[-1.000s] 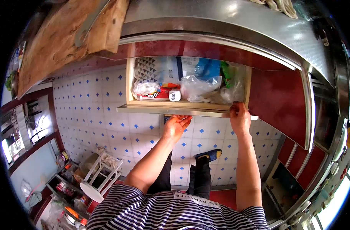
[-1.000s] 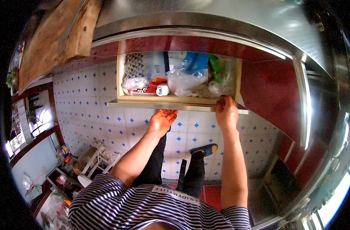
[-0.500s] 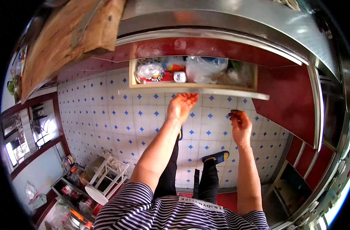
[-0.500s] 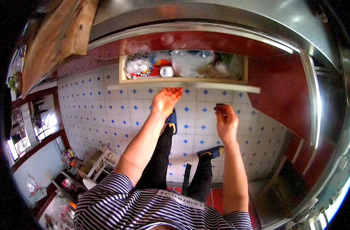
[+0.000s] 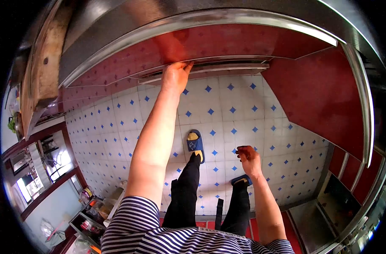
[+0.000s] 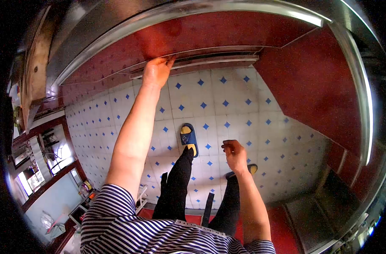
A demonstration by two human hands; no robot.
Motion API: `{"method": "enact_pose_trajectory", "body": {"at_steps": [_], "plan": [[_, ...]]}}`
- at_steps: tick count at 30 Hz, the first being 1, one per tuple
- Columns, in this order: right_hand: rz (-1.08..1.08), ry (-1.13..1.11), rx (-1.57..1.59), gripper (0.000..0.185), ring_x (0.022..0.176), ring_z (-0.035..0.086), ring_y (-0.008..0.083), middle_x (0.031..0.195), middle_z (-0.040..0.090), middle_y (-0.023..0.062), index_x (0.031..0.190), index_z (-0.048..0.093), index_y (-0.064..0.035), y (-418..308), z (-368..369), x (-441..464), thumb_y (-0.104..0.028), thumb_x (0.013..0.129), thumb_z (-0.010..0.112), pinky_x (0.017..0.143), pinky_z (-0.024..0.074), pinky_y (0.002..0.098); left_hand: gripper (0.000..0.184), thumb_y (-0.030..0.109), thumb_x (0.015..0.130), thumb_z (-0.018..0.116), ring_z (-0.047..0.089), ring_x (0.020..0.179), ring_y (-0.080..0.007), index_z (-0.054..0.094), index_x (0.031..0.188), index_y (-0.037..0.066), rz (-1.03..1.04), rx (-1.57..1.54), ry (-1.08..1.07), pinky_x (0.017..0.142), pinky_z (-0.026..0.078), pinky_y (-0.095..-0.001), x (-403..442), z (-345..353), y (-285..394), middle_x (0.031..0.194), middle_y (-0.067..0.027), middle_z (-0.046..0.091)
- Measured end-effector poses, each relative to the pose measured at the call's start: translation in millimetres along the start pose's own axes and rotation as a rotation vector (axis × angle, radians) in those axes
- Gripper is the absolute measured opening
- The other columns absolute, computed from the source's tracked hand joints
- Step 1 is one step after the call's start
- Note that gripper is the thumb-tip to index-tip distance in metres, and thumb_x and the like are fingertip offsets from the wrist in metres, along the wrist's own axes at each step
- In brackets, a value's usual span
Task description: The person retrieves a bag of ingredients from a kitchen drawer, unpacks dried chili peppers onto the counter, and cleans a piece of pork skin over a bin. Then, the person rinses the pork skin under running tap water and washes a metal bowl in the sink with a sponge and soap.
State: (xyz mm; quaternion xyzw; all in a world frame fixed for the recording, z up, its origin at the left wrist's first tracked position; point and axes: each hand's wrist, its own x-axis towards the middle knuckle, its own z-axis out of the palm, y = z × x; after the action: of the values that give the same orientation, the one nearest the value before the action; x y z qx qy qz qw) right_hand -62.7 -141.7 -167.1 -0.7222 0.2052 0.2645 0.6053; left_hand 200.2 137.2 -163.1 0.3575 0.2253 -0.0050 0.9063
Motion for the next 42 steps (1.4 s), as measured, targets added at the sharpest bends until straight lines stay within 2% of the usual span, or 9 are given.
{"method": "enact_pose_trajectory", "body": {"at_steps": [5, 7, 12, 19, 21, 28, 34, 40, 42], "plan": [[0.044, 0.006, 0.006, 0.016, 0.077, 0.061, 0.0141, 0.087, 0.066, 0.0093, 0.1, 0.058, 0.0008, 13.2, 0.1, 14.6, 0.0, 0.085, 0.05, 0.069, 0.0481, 0.0264, 0.024, 0.0, 0.083, 0.047, 0.049, 0.107, -0.0299, 0.049, 0.107, -0.001, -0.045, -0.079, -0.086, 0.102, 0.033, -0.0491, 9.1, -21.9, -9.0, 0.115, -0.0155, 0.052], [0.078, -0.001, 0.063, 0.016, 0.076, 0.06, 0.013, 0.085, 0.066, 0.008, 0.099, 0.057, 0.0001, 20.1, 5.5, 21.2, 0.001, 0.085, 0.049, 0.068, 0.0475, 0.0259, 0.026, 0.004, 0.086, 0.046, 0.049, 0.11, -0.0327, 0.045, 0.111, -0.003, -0.348, 0.091, 0.121, 0.102, 0.035, -0.0491, 12.5, -37.1, -20.8, 0.121, -0.0205, 0.049], [0.072, -0.019, -0.005, 0.015, 0.074, 0.059, 0.0118, 0.085, 0.066, 0.0069, 0.099, 0.058, 0.0001, 46.1, 0.3, 26.6, -0.002, 0.086, 0.05, 0.065, 0.0468, 0.0246, 0.035, 0.013, 0.091, 0.044, 0.052, 0.107, -0.0377, 0.038, 0.12, -0.006, -0.26, 0.058, 0.404, 0.094, 0.044, -0.0452, 38.2, -62.5, -71.6, 0.117, -0.0277, 0.05], [0.191, -0.023, 0.099, 0.015, 0.075, 0.06, 0.0134, 0.085, 0.066, 0.0088, 0.099, 0.058, 0.0016, 72.5, -5.3, 15.5, -0.004, 0.088, 0.05, 0.068, 0.0483, 0.0261, 0.033, 0.017, 0.093, 0.046, 0.055, 0.1, -0.0341, 0.043, 0.119, -0.003, -0.162, -0.026, 0.475, 0.092, 0.046, -0.0422, 60.3, -81.5, -100.1, 0.106, -0.0195, 0.054], [0.206, -0.01, 0.115, 0.015, 0.076, 0.06, 0.0138, 0.085, 0.066, 0.0092, 0.1, 0.058, 0.0019, 73.3, -4.6, 13.9, -0.003, 0.087, 0.05, 0.069, 0.0485, 0.0264, 0.022, 0.016, 0.092, 0.047, 0.06, 0.087, -0.0254, 0.051, 0.107, 0.001, -0.151, 0.037, 0.543, 0.076, 0.051, -0.0349, 63.9, -92.6, -104.8, 0.091, -0.0129, 0.059], [0.176, -0.03, 0.11, 0.016, 0.078, 0.061, 0.0134, 0.087, 0.066, 0.0081, 0.1, 0.058, -0.0001, 85.9, -7.2, 12.7, -0.005, 0.088, 0.05, 0.068, 0.0483, 0.026, 0.014, 0.019, 0.094, 0.047, 0.061, 0.084, -0.0247, 0.049, 0.095, 0.005, -0.139, 0.067, 0.482, 0.074, 0.051, -0.0351, 16.8, -114.8, -119.0, 0.086, -0.0109, 0.059], [0.208, -0.052, 0.11, 0.016, 0.072, 0.06, 0.0121, 0.085, 0.066, 0.005, 0.1, 0.059, -0.0016, 63.1, 4.7, 29.3, -0.006, 0.086, 0.053, 0.062, 0.0466, 0.0248, 0.011, 0.016, 0.091, 0.051, 0.055, 0.097, -0.0282, 0.051, 0.097, 0.007, -0.236, -0.074, 0.445, 0.086, 0.046, -0.0386, -42.5, -149.2, -136.6, 0.101, -0.0126, 0.057], [-0.073, 0.017, 0.128, 0.014, 0.069, 0.06, 0.0125, 0.079, 0.066, 0.0067, 0.095, 0.06, -0.0011, 72.3, -2.9, 64.4, -0.005, 0.085, 0.051, 0.061, 0.0472, 0.0263, 0.008, 0.018, 0.09, 0.052, 0.055, 0.092, -0.0261, 0.053, 0.089, 0.01, -0.297, -0.019, 0.391, 0.081, 0.046, -0.0382, -97.1, -167.4, -145.8, 0.094, -0.0111, 0.058], [-0.218, 0.153, -0.146, 0.014, 0.069, 0.063, 0.0213, 0.076, 0.065, 0.012, 0.093, 0.061, -0.0022, 53.0, -13.1, 84.5, -0.003, 0.084, 0.049, 0.062, 0.0489, 0.0318, 0.008, 0.018, 0.091, 0.051, 0.055, 0.092, -0.0256, 0.053, 0.09, 0.011, -0.322, -0.022, 0.402, 0.083, 0.044, -0.0383, -110.1, -165.0, -145.5, 0.095, -0.0107, 0.058]]}}
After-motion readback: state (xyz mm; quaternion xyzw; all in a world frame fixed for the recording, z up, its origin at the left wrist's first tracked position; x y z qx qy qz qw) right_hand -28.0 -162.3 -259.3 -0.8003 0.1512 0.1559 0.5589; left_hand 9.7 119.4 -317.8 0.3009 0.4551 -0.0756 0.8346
